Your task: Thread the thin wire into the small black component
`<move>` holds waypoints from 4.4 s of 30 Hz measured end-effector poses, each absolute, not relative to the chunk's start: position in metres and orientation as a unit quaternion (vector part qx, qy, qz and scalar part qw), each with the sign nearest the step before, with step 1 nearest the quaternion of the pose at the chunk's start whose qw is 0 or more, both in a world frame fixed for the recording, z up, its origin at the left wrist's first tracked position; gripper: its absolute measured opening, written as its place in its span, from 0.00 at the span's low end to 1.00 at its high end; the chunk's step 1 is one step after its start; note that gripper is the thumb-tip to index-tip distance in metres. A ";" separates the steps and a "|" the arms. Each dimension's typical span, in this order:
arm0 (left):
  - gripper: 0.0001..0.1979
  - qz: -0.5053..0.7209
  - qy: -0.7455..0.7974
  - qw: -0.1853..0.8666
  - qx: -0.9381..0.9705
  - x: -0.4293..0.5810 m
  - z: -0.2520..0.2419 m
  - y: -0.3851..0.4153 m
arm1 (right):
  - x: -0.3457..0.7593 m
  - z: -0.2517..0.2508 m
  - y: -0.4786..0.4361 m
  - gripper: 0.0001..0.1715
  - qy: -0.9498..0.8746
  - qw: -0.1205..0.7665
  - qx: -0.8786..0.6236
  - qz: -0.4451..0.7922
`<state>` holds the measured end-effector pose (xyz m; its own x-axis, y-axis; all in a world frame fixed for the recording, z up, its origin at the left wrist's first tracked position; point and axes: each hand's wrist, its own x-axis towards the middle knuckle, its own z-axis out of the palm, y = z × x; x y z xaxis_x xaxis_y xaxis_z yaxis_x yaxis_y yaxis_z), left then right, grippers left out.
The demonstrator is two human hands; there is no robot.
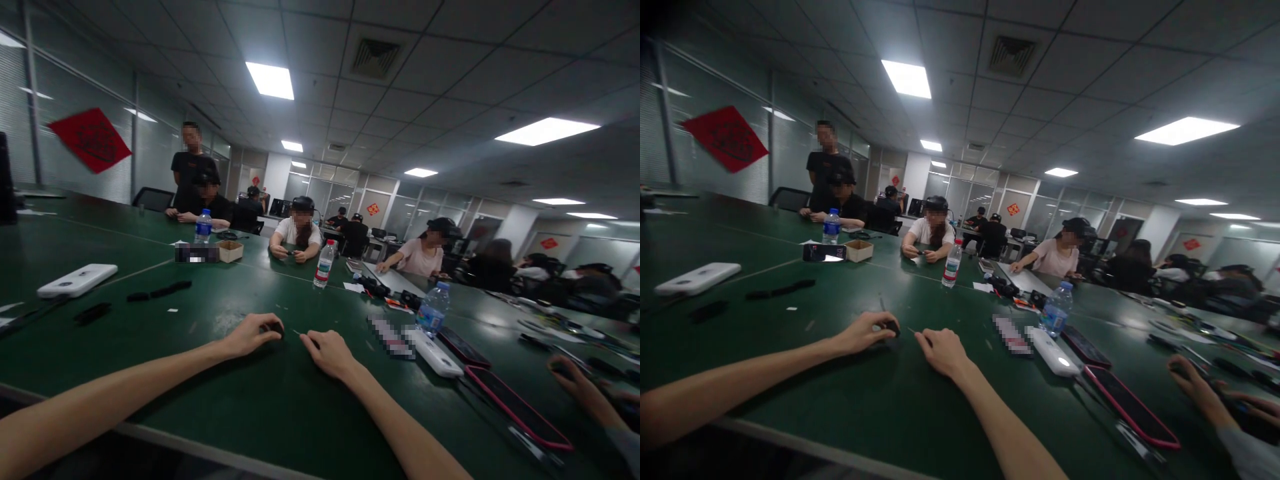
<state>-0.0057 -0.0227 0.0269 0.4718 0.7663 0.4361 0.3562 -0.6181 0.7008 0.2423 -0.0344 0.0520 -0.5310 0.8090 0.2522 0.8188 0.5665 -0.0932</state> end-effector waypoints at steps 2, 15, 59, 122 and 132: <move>0.11 0.389 0.345 0.277 0.808 -0.006 0.027 -0.023 | 0.243 0.051 -0.034 0.31 -0.877 0.121 -0.464 -0.020; 0.12 0.400 0.354 0.290 0.794 -0.006 0.025 -0.021 | 0.235 0.055 -0.040 0.33 -0.877 0.056 -0.476 -0.027; 0.11 0.460 0.339 0.525 0.631 0.009 0.029 -0.022 | 0.229 0.047 -0.041 0.27 -0.869 0.100 -0.472 -0.105; 0.06 0.373 0.380 0.189 0.825 -0.002 0.020 -0.023 | 0.229 0.061 -0.052 0.23 -0.873 0.086 -0.475 -0.068; 0.13 0.365 0.389 0.213 0.819 -0.004 0.010 -0.011 | 0.228 0.053 -0.049 0.23 -0.858 0.079 -0.493 -0.122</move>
